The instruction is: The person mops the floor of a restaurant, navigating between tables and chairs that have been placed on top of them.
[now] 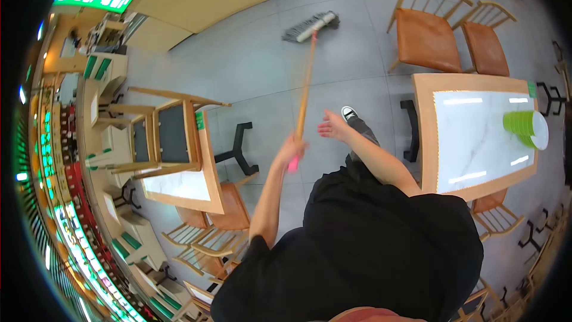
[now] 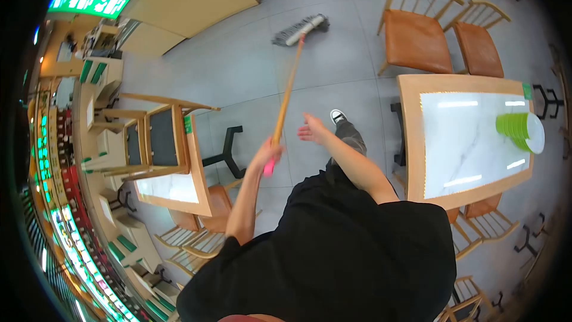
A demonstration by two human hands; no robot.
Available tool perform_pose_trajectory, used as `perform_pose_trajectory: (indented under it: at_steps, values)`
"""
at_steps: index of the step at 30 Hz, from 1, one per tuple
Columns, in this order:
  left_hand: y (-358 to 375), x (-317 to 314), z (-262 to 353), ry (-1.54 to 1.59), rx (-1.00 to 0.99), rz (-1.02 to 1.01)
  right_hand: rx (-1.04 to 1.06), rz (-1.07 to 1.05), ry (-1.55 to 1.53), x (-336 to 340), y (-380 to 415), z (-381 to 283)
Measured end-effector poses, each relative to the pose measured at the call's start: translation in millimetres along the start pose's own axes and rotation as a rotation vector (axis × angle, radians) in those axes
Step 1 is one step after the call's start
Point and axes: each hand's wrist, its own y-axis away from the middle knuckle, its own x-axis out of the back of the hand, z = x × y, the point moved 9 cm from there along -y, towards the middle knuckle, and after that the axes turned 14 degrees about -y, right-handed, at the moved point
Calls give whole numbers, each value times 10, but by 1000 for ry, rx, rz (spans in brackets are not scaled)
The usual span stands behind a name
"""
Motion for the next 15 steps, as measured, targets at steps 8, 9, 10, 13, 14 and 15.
perform_pose_trajectory:
  at_steps: [8, 9, 10, 13, 14, 15]
  values:
    - [2902, -722, -1584, 31, 28, 180, -527, -205, 467, -122, 607, 2073]
    - [2875, -799, -1817, 24, 24, 176, -482, -163, 518, -19, 535, 2141]
    - [2847, -875, -2045, 17, 20, 172, -442, -118, 567, 165, 387, 2263]
    - [2472, -683, -2090, -202, 225, 68, -342, -77, 635, 338, 215, 2148]
    - [2378, -550, -1834, -302, 326, 46, -300, -73, 645, 329, 157, 2037]
    - [2226, -510, -1828, -282, 297, 51, -257, -69, 648, 306, 111, 1945]
